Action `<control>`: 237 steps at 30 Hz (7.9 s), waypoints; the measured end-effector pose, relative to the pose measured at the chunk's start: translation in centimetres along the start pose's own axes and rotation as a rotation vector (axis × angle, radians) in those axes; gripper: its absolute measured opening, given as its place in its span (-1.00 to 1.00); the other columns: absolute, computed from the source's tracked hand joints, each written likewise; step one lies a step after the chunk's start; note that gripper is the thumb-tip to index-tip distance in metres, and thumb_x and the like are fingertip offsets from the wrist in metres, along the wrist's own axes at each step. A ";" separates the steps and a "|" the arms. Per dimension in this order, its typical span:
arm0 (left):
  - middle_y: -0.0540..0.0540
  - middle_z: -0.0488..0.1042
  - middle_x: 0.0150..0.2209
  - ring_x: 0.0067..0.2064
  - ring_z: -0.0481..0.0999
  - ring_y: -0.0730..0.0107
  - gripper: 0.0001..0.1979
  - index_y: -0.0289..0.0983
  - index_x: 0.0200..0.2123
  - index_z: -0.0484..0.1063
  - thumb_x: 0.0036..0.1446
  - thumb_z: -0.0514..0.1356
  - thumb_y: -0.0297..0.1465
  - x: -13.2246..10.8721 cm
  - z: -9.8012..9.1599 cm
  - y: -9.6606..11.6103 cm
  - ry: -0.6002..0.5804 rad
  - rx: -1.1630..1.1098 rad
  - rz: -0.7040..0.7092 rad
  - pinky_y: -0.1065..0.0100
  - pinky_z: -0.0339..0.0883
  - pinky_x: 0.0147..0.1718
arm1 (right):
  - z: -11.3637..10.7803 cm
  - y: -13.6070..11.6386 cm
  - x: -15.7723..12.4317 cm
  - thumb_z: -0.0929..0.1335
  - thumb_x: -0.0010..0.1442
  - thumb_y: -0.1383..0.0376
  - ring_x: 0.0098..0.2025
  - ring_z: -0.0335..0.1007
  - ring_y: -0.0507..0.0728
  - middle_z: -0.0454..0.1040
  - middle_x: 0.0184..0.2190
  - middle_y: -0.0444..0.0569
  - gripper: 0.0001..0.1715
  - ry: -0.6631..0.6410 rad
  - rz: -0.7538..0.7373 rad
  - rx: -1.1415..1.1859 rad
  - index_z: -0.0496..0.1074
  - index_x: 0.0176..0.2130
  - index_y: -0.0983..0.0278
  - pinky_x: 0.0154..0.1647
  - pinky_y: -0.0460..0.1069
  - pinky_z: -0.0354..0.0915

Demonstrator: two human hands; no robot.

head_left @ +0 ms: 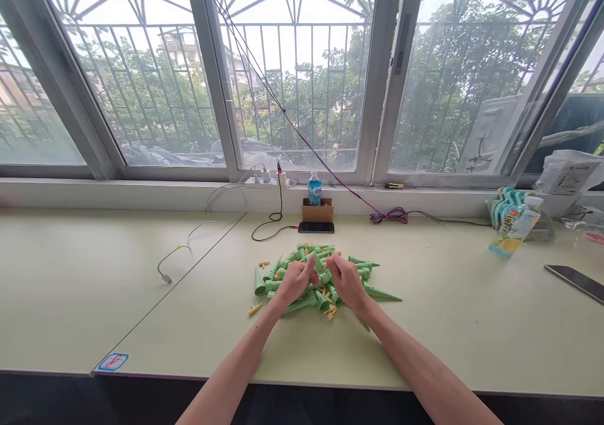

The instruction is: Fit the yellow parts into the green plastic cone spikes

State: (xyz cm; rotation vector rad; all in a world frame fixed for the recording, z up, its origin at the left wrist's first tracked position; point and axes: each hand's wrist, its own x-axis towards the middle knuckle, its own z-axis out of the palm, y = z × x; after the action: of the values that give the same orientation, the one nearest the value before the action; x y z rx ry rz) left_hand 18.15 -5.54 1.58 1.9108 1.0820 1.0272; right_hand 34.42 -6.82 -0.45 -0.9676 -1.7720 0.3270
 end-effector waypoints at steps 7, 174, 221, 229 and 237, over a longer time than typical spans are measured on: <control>0.03 0.11 -0.84 -0.70 0.19 0.47 -0.26 -0.32 -0.65 0.50 0.24 -0.13 0.08 0.1 -0.2 -0.3 0.000 0.001 -0.009 0.41 0.09 -0.61 | -0.2 -0.1 0.1 0.12 0.39 0.19 -0.52 -0.07 0.00 0.09 -0.57 -0.21 -0.60 -0.017 -0.027 0.017 0.07 -0.48 0.24 -0.47 -0.09 -0.03; -0.04 0.34 -0.28 -0.58 0.06 0.65 -0.71 -0.26 -0.23 0.38 0.10 0.22 -0.17 -0.1 0.0 -0.2 0.108 -0.099 0.146 0.50 0.00 -0.64 | 0.1 0.5 0.0 0.09 0.40 0.15 -0.57 0.06 0.01 0.24 -0.58 -0.18 -0.58 -0.039 0.011 -0.100 0.23 -0.42 0.24 -0.49 -0.10 0.03; 0.05 0.27 -0.63 -0.68 0.15 0.59 -0.52 -0.29 -0.42 0.41 0.17 0.07 0.03 0.0 -0.4 0.5 0.173 -0.188 0.017 0.48 0.00 -0.69 | 0.3 0.6 0.2 0.10 0.40 0.13 -0.57 -0.01 0.01 0.20 -0.61 -0.19 -0.57 0.105 0.089 -0.108 0.16 -0.47 0.24 -0.50 -0.09 -0.01; -0.06 0.32 -0.72 -0.74 0.21 0.54 -0.24 -0.35 -0.65 0.45 0.16 -0.10 0.16 -0.1 -0.3 0.4 -0.079 -0.228 -0.122 0.44 -0.06 -0.73 | 0.2 0.1 0.1 0.11 0.40 0.16 -0.53 0.04 0.01 0.22 -0.57 -0.17 -0.59 0.053 0.000 -0.042 0.28 -0.41 0.26 -0.47 -0.11 0.04; -0.06 0.34 -0.71 -0.73 0.21 0.51 -0.27 -0.35 -0.58 0.48 0.17 -0.10 0.15 -0.2 -0.5 0.1 -0.121 -0.241 -0.163 0.44 -0.06 -0.72 | 0.0 0.0 0.1 0.13 0.39 0.20 -0.51 0.03 0.00 0.21 -0.55 -0.17 -0.62 0.013 -0.050 0.012 0.28 -0.41 0.27 -0.45 -0.11 0.04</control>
State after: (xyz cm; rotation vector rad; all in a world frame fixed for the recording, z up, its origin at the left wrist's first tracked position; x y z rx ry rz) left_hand 17.71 -5.61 1.79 1.6415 0.9801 0.8954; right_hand 34.40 -6.72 -0.37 -0.9132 -1.7774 0.2989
